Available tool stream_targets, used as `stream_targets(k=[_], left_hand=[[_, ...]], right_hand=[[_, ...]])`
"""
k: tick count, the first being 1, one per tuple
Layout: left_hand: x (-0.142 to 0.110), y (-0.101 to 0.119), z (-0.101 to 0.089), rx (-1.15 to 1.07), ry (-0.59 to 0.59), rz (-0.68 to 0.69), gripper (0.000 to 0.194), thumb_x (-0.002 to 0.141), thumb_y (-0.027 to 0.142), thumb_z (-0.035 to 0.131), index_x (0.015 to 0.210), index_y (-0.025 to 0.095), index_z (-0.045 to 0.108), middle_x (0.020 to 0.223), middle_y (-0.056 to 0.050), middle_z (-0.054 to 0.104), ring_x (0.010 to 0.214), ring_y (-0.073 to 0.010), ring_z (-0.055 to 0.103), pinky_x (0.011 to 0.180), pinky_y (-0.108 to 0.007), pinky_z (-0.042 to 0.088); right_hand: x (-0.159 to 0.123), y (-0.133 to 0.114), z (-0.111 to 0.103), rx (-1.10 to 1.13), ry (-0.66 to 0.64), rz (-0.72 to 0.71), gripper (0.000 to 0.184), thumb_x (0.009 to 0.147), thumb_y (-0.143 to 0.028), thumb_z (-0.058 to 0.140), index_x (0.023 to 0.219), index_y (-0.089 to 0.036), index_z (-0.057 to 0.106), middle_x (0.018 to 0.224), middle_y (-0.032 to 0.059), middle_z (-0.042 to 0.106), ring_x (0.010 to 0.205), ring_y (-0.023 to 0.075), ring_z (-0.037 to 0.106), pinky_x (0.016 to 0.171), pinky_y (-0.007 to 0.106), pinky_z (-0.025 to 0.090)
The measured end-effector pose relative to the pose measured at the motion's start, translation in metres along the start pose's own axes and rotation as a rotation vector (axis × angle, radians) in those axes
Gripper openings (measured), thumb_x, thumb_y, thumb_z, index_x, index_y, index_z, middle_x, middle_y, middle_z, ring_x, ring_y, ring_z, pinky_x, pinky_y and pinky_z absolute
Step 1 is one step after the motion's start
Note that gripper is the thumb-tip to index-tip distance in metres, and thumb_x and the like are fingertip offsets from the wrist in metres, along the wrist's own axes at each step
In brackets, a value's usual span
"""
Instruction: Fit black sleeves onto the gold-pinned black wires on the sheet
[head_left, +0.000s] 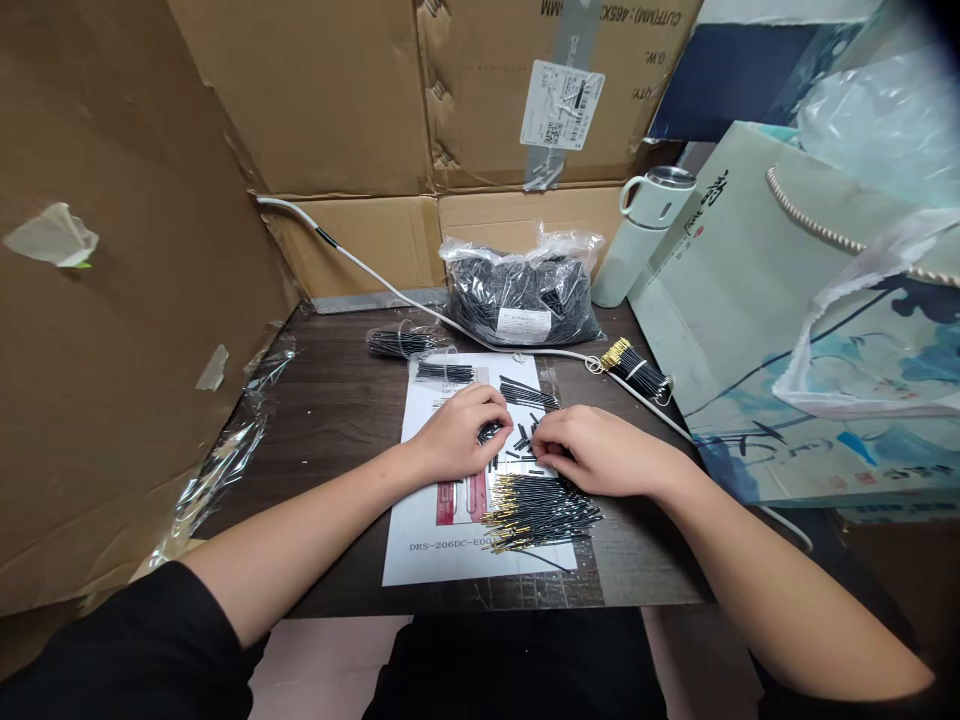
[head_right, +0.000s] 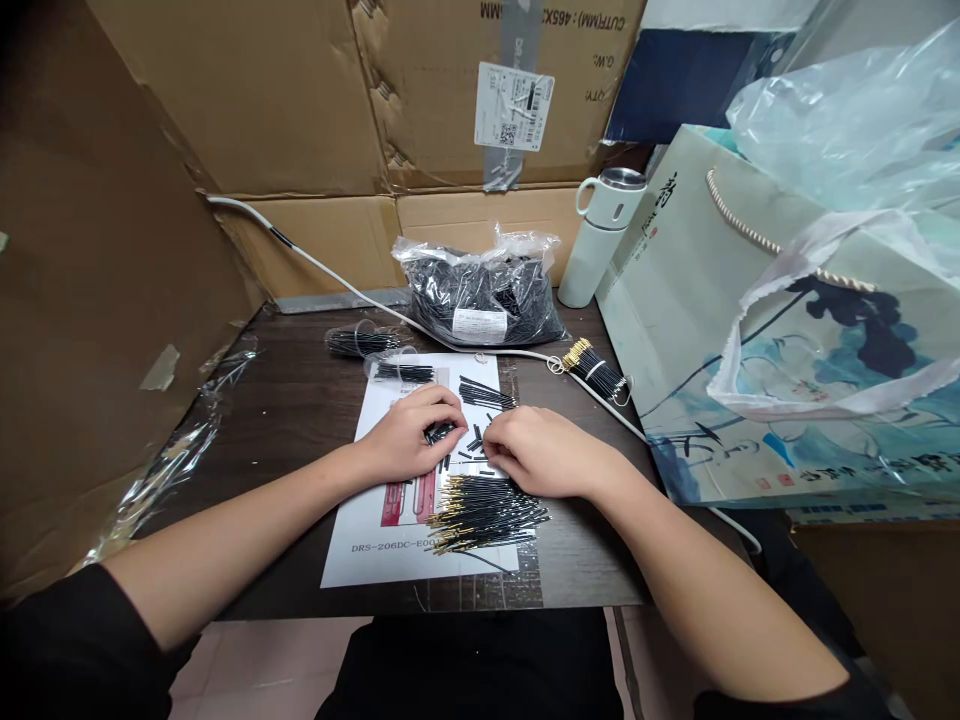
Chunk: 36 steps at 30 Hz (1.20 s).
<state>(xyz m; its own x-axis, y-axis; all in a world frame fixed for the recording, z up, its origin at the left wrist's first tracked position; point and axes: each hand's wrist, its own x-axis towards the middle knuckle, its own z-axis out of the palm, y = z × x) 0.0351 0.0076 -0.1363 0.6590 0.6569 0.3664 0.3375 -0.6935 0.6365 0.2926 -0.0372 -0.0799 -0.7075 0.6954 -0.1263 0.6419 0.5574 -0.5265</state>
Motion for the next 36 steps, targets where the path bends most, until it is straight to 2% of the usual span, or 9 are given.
stream_targets(k=[4,7,12,14,16,19,22,26,36], left_hand=[[0.001,0.003,-0.002,-0.069,0.056,-0.083,0.012,0.105,0.025,0.063,0.1,0.019,0.072,0.099,-0.006,0.074,0.093,-0.0192,0.065,0.087,-0.037,0.053],[0.0,0.005,0.001,-0.242,0.177,-0.269,0.017,0.106,0.034,0.065,0.102,0.019,0.072,0.086,-0.003,0.072,0.076,-0.0138,0.061,0.073,-0.03,0.048],[0.002,0.005,0.008,-0.642,0.341,-0.429,0.027,0.096,0.043,0.081,0.103,0.018,0.077,0.093,-0.006,0.078,0.087,-0.0154,0.073,0.083,-0.028,0.06],[0.003,0.005,0.008,-0.71,0.36,-0.46,0.033,0.091,0.045,0.087,0.109,0.018,0.082,0.099,-0.008,0.082,0.091,-0.0166,0.076,0.087,-0.029,0.063],[0.004,0.005,0.008,-0.741,0.36,-0.49,0.037,0.089,0.045,0.09,0.113,0.018,0.085,0.106,-0.01,0.085,0.095,-0.0181,0.078,0.091,-0.031,0.066],[0.004,0.004,0.007,-0.752,0.365,-0.509,0.035,0.087,0.045,0.092,0.109,0.018,0.088,0.11,-0.012,0.086,0.098,-0.0201,0.081,0.097,-0.035,0.069],[0.005,0.002,0.009,-0.75,0.374,-0.494,0.032,0.085,0.043,0.094,0.104,0.018,0.088,0.106,-0.01,0.087,0.097,-0.02,0.082,0.095,-0.034,0.07],[0.005,0.001,0.011,-0.715,0.375,-0.472,0.029,0.086,0.041,0.093,0.103,0.018,0.087,0.104,-0.009,0.086,0.097,-0.019,0.081,0.094,-0.032,0.069],[0.004,0.003,0.012,-0.661,0.362,-0.439,0.022,0.088,0.036,0.09,0.102,0.019,0.087,0.105,-0.008,0.085,0.1,-0.0193,0.08,0.097,-0.033,0.066]], right_hand=[[-0.005,-0.004,0.0,-0.068,0.002,0.023,0.015,0.107,-0.011,0.057,0.094,-0.017,0.063,0.096,0.0086,0.069,0.085,0.0206,0.058,0.078,0.035,0.041],[-0.011,-0.005,-0.01,-0.005,0.077,-0.023,0.014,0.109,-0.013,0.053,0.098,-0.019,0.058,0.101,0.0086,0.067,0.092,0.022,0.059,0.083,0.036,0.045],[-0.018,0.004,-0.019,0.246,0.196,-0.052,0.013,0.113,-0.019,0.053,0.101,-0.022,0.058,0.09,0.0021,0.068,0.079,0.0173,0.061,0.076,0.033,0.05],[-0.017,0.01,-0.012,0.391,0.304,-0.056,0.006,0.113,-0.023,0.059,0.114,-0.023,0.065,0.094,0.002,0.074,0.083,0.0174,0.069,0.078,0.033,0.056],[-0.014,0.018,-0.001,0.472,0.459,-0.029,0.018,0.112,-0.027,0.065,0.128,-0.024,0.07,0.101,0.0033,0.079,0.088,0.0184,0.075,0.082,0.034,0.061],[-0.009,0.028,0.013,0.346,0.674,0.012,0.011,0.107,-0.028,0.073,0.115,-0.025,0.08,0.105,0.0037,0.083,0.089,0.0194,0.077,0.084,0.036,0.062],[-0.004,0.035,0.02,0.232,0.776,0.04,0.007,0.105,-0.026,0.074,0.107,-0.024,0.081,0.098,0.0029,0.082,0.084,0.0194,0.075,0.081,0.036,0.06],[-0.003,0.033,0.021,0.218,0.806,0.02,0.006,0.104,-0.023,0.072,0.105,-0.022,0.078,0.09,0.0022,0.078,0.077,0.0179,0.071,0.073,0.035,0.057],[-0.001,0.024,0.023,0.185,0.796,-0.018,0.006,0.104,-0.021,0.07,0.103,-0.022,0.076,0.088,0.0012,0.078,0.075,0.0164,0.071,0.071,0.032,0.056]])
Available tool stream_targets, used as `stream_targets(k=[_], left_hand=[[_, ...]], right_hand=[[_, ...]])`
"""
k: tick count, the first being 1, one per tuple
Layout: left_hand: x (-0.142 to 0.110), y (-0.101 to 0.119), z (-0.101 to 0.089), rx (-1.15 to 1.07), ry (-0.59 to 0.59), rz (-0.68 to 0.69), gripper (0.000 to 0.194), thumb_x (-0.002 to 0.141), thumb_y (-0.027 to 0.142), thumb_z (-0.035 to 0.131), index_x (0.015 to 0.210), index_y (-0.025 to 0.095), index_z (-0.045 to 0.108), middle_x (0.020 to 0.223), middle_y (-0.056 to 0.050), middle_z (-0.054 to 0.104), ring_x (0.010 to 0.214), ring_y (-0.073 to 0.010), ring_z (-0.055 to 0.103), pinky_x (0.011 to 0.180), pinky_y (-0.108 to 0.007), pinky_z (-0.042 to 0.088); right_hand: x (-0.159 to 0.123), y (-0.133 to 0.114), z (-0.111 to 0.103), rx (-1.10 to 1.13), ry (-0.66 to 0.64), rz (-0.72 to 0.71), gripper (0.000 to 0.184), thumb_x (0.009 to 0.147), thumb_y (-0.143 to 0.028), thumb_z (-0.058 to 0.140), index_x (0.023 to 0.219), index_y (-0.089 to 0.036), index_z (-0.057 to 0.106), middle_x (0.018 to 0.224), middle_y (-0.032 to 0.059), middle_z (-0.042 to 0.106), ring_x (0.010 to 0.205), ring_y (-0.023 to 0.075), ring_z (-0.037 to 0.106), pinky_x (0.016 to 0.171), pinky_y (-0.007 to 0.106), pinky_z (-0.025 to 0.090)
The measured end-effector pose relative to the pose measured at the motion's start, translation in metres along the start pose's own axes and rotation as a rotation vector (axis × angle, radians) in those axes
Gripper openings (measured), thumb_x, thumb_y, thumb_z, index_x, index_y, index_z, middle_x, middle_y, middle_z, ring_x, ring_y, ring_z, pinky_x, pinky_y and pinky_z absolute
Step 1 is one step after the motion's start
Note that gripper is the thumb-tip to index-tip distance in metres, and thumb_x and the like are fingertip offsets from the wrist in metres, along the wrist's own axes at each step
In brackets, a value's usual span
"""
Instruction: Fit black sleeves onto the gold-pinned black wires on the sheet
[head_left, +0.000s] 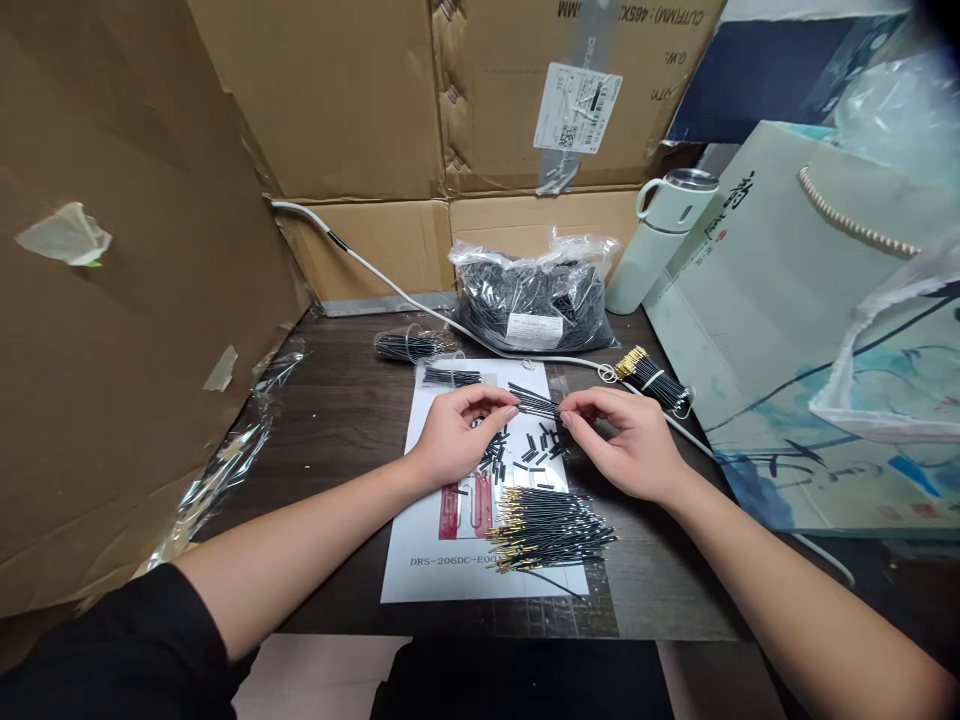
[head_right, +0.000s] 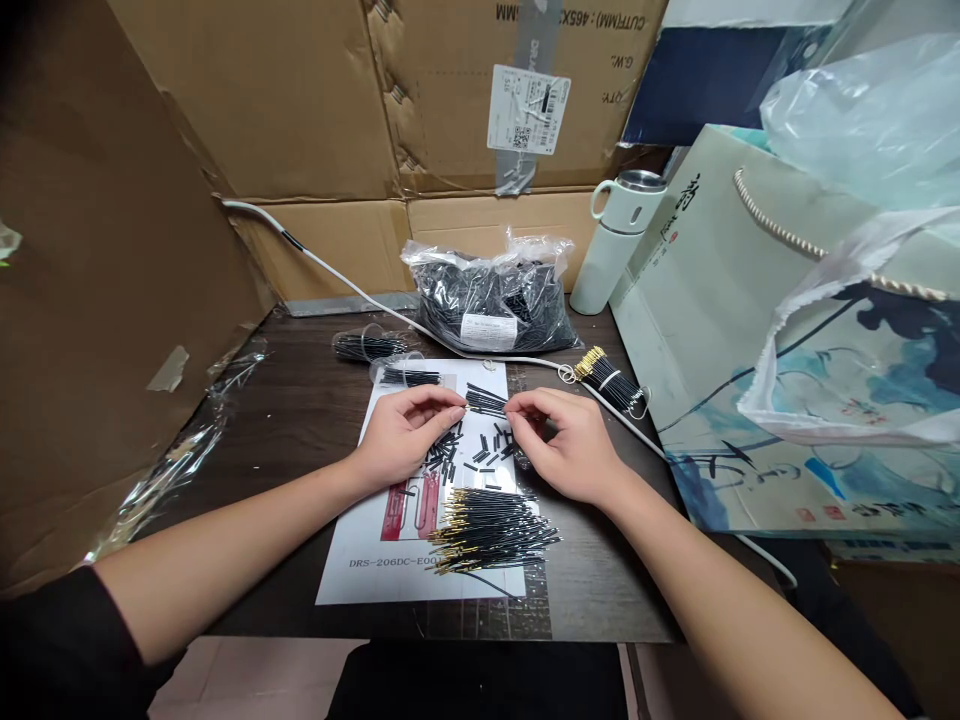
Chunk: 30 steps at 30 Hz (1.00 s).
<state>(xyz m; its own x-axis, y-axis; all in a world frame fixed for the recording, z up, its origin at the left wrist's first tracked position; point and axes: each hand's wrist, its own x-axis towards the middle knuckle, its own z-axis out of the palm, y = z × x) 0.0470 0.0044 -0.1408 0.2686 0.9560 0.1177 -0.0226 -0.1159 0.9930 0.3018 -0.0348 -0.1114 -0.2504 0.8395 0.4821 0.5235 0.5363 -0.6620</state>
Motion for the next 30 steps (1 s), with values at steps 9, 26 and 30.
stream_targets(k=[9,26,30], left_hand=[[-0.0015,0.0007,-0.0003,0.157,-0.02,0.119,0.011,0.093,0.03,0.086,0.1,0.021,0.087,0.1,-0.007,0.084,0.094,-0.0182,0.077,0.086,-0.032,0.062],[-0.0058,0.0095,0.0014,0.331,-0.069,0.271,0.011,0.101,0.032,0.079,0.101,0.024,0.087,0.101,-0.007,0.085,0.096,-0.0211,0.079,0.093,-0.039,0.063],[-0.0054,0.0094,0.0011,0.335,-0.086,0.243,0.012,0.101,0.032,0.079,0.102,0.024,0.087,0.102,-0.007,0.086,0.096,-0.0212,0.08,0.092,-0.038,0.063]], right_hand=[[-0.0002,0.0013,-0.0016,-0.042,-0.036,0.022,0.008,0.105,-0.021,0.067,0.102,-0.022,0.075,0.089,0.0017,0.077,0.076,0.0174,0.07,0.073,0.032,0.055],[-0.0011,-0.0047,0.0017,-0.041,-0.089,-0.012,0.012,0.111,-0.023,0.06,0.105,-0.022,0.07,0.092,0.0053,0.075,0.079,0.02,0.068,0.074,0.037,0.054],[0.0003,-0.0047,0.0024,-0.038,-0.081,-0.05,0.011,0.111,-0.022,0.06,0.108,-0.022,0.07,0.095,0.0062,0.075,0.082,0.0215,0.069,0.076,0.038,0.055]])
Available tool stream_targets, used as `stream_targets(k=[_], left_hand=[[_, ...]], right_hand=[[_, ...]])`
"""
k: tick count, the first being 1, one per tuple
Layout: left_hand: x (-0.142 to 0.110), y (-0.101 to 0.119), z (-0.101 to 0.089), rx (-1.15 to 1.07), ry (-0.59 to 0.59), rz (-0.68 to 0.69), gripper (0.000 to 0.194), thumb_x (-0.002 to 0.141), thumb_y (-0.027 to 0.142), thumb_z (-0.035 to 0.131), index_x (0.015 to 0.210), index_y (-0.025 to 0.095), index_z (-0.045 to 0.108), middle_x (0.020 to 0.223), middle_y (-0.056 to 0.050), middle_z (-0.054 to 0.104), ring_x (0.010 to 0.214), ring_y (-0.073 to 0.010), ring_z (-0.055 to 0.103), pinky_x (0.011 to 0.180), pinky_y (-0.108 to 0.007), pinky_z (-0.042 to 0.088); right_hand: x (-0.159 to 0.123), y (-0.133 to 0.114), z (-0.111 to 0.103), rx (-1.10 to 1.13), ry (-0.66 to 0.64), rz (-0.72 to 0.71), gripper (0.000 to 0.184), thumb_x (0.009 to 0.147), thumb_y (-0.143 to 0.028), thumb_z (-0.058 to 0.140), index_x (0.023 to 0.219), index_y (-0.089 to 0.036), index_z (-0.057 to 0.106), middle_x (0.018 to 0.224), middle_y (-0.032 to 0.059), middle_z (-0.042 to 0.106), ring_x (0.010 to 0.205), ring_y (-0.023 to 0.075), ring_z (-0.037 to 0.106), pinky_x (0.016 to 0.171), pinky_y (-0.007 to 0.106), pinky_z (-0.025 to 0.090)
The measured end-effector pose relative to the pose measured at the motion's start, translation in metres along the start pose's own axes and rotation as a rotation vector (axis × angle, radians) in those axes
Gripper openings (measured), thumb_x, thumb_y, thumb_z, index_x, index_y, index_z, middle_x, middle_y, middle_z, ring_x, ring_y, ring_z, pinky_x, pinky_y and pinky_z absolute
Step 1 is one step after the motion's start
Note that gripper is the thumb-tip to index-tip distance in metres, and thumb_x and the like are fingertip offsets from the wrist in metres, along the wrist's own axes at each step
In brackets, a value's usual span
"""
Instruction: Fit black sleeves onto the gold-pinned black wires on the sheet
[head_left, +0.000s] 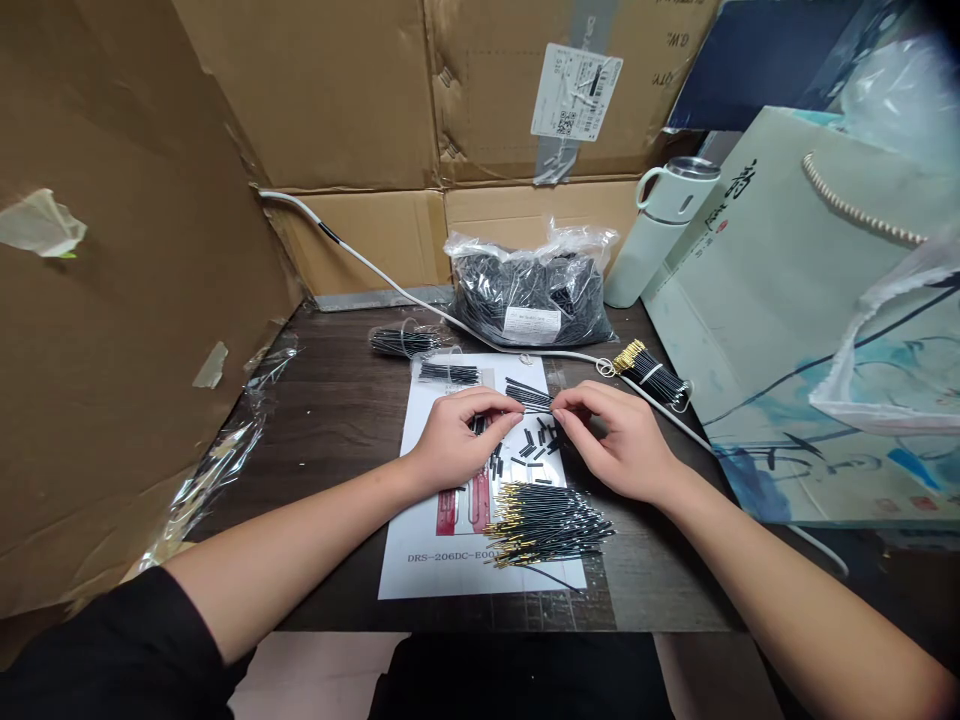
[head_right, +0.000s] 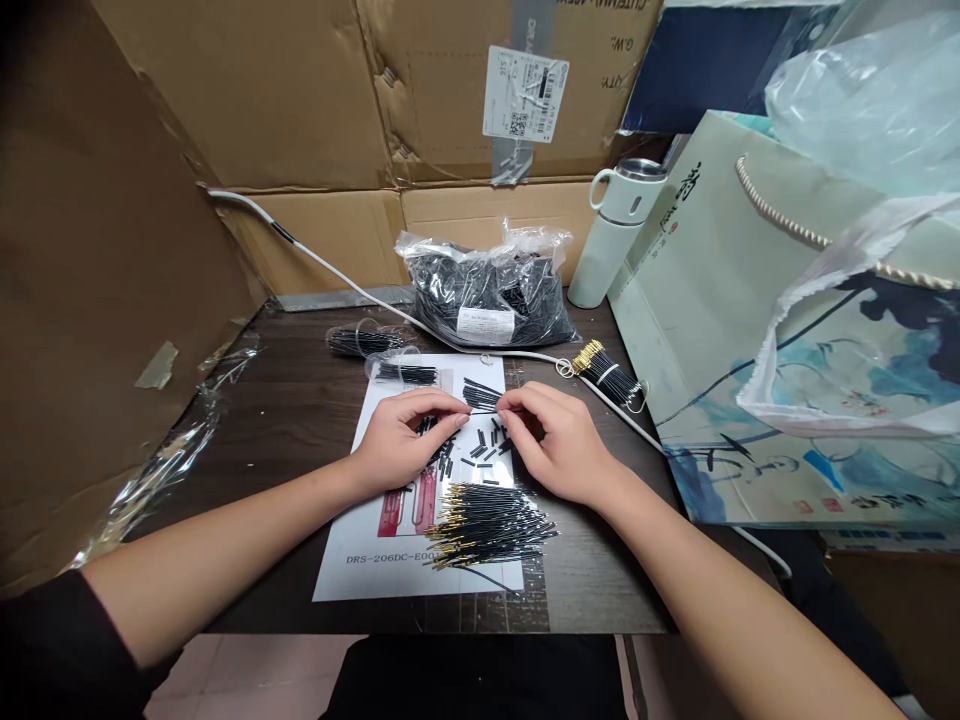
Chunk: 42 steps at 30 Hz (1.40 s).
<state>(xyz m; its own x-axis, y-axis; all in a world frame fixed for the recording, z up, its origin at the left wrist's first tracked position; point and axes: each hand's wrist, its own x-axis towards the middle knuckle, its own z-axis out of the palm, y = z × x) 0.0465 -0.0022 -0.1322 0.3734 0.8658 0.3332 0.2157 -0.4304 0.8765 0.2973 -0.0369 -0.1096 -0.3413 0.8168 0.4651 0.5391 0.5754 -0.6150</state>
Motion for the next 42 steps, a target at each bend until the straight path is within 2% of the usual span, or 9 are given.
stream_targets(k=[8,22,28,42], left_hand=[[-0.0001,-0.0001,-0.0004,0.002,-0.004,0.008,0.011,0.1,0.03,0.079,0.103,0.023,0.087,0.102,-0.007,0.086,0.095,-0.0202,0.08,0.092,-0.037,0.063],[-0.0007,0.0,0.0001,0.001,0.007,0.008,0.012,0.1,0.033,0.079,0.103,0.023,0.087,0.103,-0.008,0.086,0.096,-0.0212,0.079,0.091,-0.038,0.064],[-0.002,-0.0017,0.0,0.023,0.011,-0.026,0.017,0.097,0.034,0.083,0.109,0.023,0.086,0.098,-0.007,0.083,0.083,-0.0177,0.073,0.084,-0.036,0.061],[-0.0018,-0.0017,0.0009,0.004,0.021,-0.032,0.011,0.097,0.03,0.082,0.103,0.023,0.086,0.096,-0.005,0.083,0.085,-0.0177,0.074,0.081,-0.034,0.059]], right_hand=[[-0.0016,0.0001,0.002,0.011,0.0,0.039,0.01,0.111,-0.023,0.062,0.106,-0.021,0.071,0.091,0.0041,0.073,0.078,0.0188,0.067,0.072,0.035,0.052],[-0.0022,-0.0001,0.0046,0.044,-0.005,0.097,0.01,0.111,-0.026,0.064,0.104,-0.022,0.071,0.09,0.0045,0.073,0.078,0.0197,0.066,0.072,0.036,0.052],[-0.0017,0.001,0.0039,0.055,0.009,0.111,0.011,0.11,-0.027,0.064,0.105,-0.022,0.072,0.091,0.0044,0.073,0.078,0.0194,0.067,0.072,0.036,0.052],[-0.0026,0.0015,0.0053,0.053,0.0,0.116,0.011,0.11,-0.027,0.064,0.105,-0.022,0.072,0.091,0.0043,0.073,0.08,0.0193,0.066,0.073,0.036,0.052]])
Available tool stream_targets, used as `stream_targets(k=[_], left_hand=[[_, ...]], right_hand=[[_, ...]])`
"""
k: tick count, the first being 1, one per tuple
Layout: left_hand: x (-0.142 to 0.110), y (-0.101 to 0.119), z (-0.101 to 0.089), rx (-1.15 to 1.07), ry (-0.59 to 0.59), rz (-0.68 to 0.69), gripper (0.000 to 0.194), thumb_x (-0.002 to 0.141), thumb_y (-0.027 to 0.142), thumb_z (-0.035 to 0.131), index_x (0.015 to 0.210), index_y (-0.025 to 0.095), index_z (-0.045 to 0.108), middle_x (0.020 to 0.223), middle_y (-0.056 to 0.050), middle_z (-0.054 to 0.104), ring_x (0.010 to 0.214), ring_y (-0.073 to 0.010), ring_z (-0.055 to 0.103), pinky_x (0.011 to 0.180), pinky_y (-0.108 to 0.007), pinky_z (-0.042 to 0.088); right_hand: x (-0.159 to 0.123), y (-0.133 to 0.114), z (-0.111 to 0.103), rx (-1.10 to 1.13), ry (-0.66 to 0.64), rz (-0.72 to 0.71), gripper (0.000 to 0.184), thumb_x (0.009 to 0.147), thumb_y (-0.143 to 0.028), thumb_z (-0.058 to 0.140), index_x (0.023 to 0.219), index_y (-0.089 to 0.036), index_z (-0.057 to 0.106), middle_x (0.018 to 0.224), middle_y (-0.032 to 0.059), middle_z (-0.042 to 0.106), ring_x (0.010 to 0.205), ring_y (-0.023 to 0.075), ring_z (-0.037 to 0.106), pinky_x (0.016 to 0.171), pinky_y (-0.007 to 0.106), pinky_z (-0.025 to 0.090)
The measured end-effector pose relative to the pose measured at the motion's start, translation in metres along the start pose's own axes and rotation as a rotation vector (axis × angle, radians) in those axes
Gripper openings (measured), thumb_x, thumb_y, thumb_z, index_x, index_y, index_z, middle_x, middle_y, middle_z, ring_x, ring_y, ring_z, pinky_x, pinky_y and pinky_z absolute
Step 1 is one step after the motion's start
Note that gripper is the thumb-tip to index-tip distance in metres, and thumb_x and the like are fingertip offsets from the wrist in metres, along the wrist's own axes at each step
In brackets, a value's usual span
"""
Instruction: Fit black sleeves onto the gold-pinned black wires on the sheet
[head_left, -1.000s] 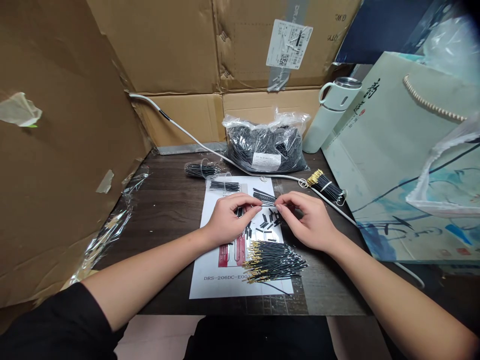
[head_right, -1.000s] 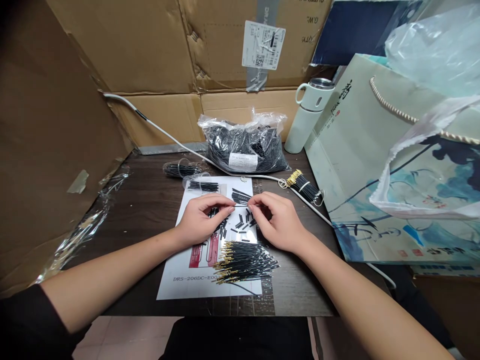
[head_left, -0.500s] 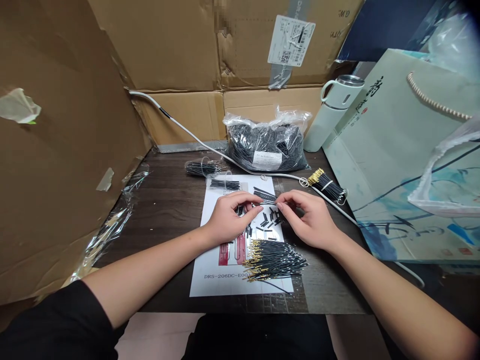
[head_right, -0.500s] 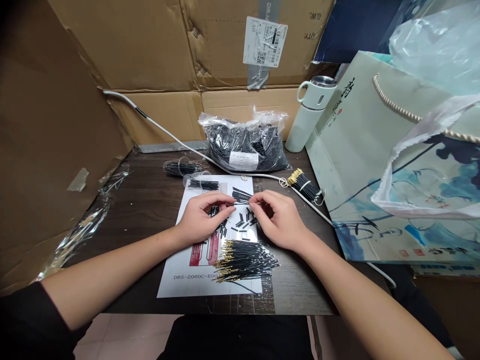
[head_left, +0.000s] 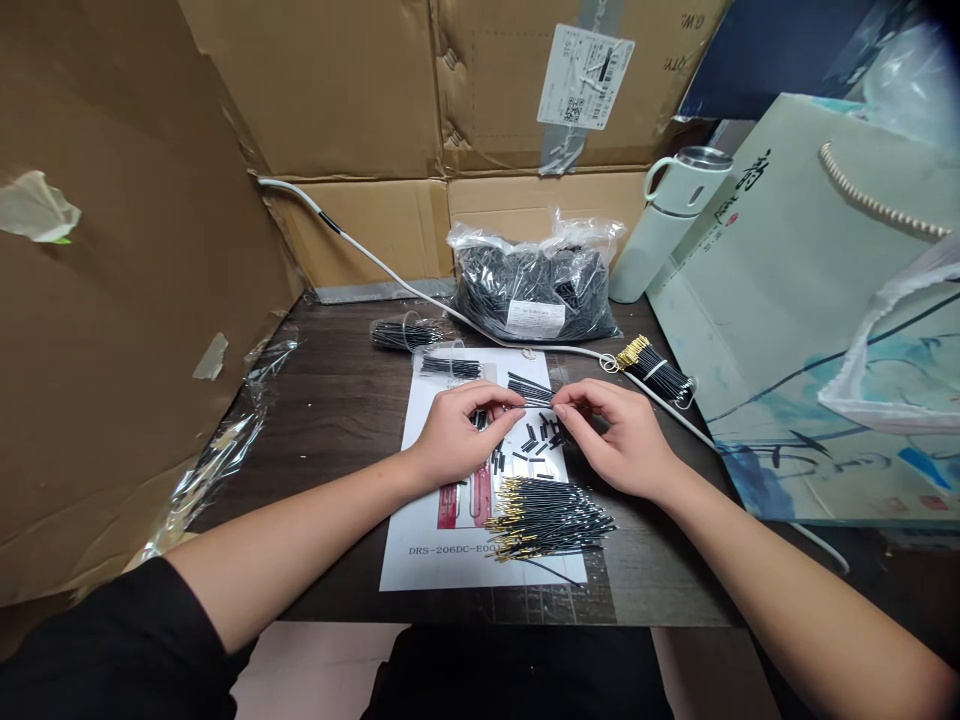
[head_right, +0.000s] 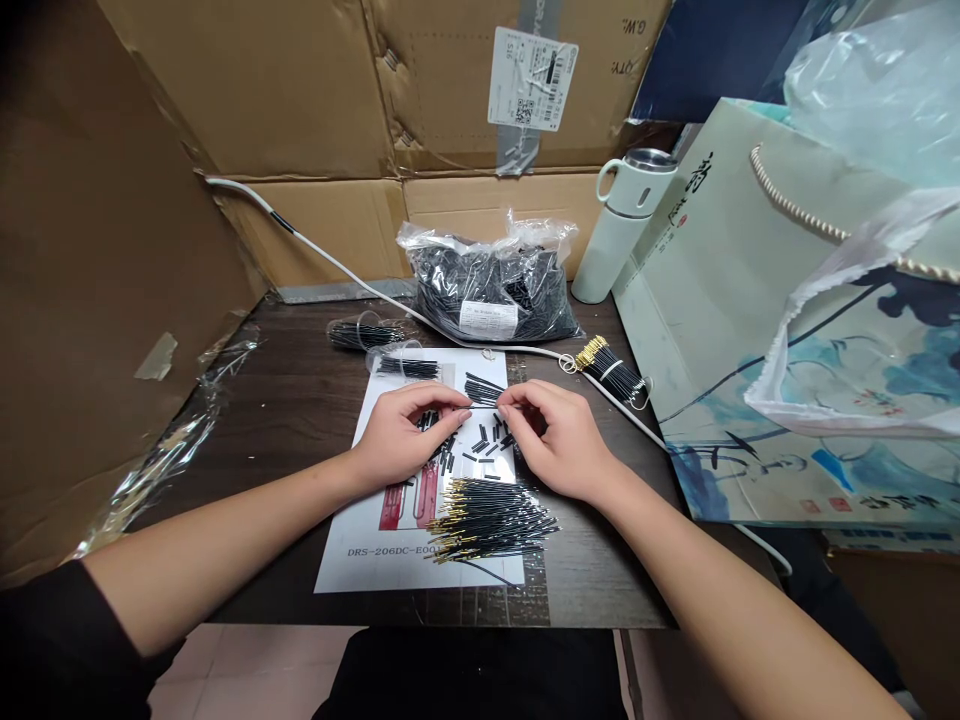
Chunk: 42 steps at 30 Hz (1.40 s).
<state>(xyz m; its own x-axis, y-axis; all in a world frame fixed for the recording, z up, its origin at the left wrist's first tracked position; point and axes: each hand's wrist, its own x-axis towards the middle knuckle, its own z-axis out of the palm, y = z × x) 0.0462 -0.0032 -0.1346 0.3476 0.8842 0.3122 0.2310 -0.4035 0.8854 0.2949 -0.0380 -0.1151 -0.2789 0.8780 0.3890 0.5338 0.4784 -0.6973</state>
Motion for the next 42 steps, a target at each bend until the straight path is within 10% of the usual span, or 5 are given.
stream_targets(k=[22,33,42], left_hand=[[-0.002,-0.004,0.001,0.018,0.028,0.027,0.014,0.097,0.029,0.082,0.11,0.022,0.083,0.098,-0.005,0.08,0.082,-0.0154,0.071,0.081,-0.033,0.059],[-0.002,0.005,0.001,0.267,0.072,0.262,0.01,0.096,0.011,0.07,0.093,0.021,0.07,0.094,-0.002,0.075,0.095,-0.0193,0.065,0.092,-0.037,0.053],[-0.009,-0.001,0.002,0.518,0.046,0.213,0.01,0.093,0.012,0.07,0.099,0.02,0.072,0.101,-0.007,0.074,0.102,-0.0257,0.062,0.094,-0.043,0.055]], right_hand=[[-0.001,0.002,0.0,-0.01,0.025,-0.008,0.01,0.11,-0.026,0.065,0.106,-0.021,0.073,0.092,0.0036,0.074,0.079,0.0188,0.067,0.073,0.034,0.053],[0.018,0.035,0.018,-0.164,0.141,-0.018,0.011,0.107,-0.023,0.064,0.102,-0.021,0.074,0.1,0.008,0.075,0.097,0.0265,0.07,0.09,0.043,0.055],[0.015,0.03,0.003,-0.162,0.0,-0.107,0.009,0.106,-0.022,0.067,0.103,-0.021,0.075,0.104,0.0084,0.075,0.101,0.0263,0.068,0.096,0.044,0.053]])
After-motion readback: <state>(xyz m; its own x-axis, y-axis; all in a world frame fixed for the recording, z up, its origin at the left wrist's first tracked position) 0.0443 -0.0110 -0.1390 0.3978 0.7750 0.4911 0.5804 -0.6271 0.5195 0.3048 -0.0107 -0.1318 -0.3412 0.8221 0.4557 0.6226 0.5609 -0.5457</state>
